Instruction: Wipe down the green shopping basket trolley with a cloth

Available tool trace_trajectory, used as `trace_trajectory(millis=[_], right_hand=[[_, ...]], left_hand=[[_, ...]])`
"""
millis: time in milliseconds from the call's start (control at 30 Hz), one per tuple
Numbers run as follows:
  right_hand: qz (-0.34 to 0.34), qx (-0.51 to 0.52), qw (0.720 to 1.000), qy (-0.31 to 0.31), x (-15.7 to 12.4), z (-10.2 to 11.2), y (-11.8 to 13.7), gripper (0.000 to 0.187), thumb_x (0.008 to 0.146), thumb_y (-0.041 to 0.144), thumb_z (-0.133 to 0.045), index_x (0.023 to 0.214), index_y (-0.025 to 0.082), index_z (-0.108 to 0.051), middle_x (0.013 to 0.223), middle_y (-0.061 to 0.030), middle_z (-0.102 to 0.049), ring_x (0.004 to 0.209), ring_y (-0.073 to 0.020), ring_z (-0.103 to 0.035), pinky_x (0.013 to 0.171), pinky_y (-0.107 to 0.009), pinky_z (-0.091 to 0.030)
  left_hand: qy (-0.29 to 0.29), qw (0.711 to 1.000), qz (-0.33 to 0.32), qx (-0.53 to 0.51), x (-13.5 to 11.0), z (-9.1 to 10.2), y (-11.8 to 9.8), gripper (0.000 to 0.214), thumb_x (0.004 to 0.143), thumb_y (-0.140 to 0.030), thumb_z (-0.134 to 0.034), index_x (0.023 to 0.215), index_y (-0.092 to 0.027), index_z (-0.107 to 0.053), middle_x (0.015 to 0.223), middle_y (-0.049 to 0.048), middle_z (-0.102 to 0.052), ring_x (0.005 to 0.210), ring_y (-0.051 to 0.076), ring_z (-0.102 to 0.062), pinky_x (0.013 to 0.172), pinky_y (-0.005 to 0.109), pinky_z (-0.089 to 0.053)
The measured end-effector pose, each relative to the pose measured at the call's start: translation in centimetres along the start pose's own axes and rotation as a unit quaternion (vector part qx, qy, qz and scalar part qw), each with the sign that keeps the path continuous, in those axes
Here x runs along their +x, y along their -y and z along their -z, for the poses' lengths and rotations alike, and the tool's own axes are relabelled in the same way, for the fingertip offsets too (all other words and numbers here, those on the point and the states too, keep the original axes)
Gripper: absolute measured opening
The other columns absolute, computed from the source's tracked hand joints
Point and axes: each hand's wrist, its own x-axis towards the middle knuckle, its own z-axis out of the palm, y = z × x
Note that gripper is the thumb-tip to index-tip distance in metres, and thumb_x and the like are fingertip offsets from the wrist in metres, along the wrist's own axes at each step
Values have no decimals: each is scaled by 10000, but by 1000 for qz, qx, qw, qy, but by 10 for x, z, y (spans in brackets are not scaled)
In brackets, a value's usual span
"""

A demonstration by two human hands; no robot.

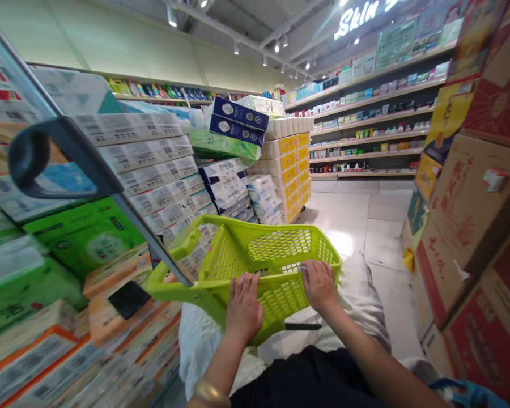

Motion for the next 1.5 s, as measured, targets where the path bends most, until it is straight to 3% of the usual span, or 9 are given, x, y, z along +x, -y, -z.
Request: trace_trajectory(millis=[100, 467, 700, 1000, 1367, 1500], right_hand=[[-8, -20, 1000, -8, 2, 3, -10, 176, 934, 204, -411, 971, 223, -582, 932, -46, -661, 925, -213, -568, 1009, -398, -266], [-13, -16, 1000, -1, -7, 6, -2, 185, 933, 192, -412, 986, 228, -585, 950, -38, -680, 926, -195, -589, 1008, -384, -243], [5, -21, 1000, -6, -17, 17, -12, 168, 936, 208, -415, 979, 211, -577, 919, -32, -671, 883, -190, -598, 973, -380, -267], [34, -29, 999, -21, -25, 21, -21, 146, 946, 223, -423, 981, 207, -563, 873, -31, -658, 817, -187, -586, 907, -365, -304], [27, -1, 1000, -17, -32, 20, 6, 166, 948, 187, -401, 985, 203, -562, 888, -50, -652, 845, -196, -576, 876, -355, -369], [33, 9, 999, 3, -37, 17, 21, 188, 944, 191, -392, 1029, 205, -559, 925, -65, -651, 879, -205, -582, 902, -374, -389]], left_hand=[[11, 1000, -1, -7, 4, -2, 5, 665, 689, -86, -512, 1347, -143, -441, 1292, 105, -561, 1288, 257, -431, 1180, 462, -198], [18, 999, 41, 22, 9, -11, 27, 685, 706, -67, -480, 1384, -142, -416, 1407, 100, -499, 1421, 272, -275, 1203, 499, -140], [28, 998, 54, 15, 8, -21, 35, 759, 706, -72, -486, 1445, -94, -315, 1531, 118, -329, 1463, 292, -141, 1186, 485, -218], [67, 997, 41, 7, 19, -23, 40, 795, 707, -75, -483, 1471, -109, -267, 1566, 107, -255, 1465, 289, -133, 1173, 474, -250], [99, 991, 84, 13, 37, -21, 46, 779, 709, -72, -473, 1466, -105, -294, 1568, 120, -237, 1458, 291, -172, 1180, 501, -211], [69, 995, 59, -34, 20, -28, 26, 791, 710, -33, -454, 1474, -148, -282, 1571, 121, -231, 1460, 284, -162, 1170, 507, -236]])
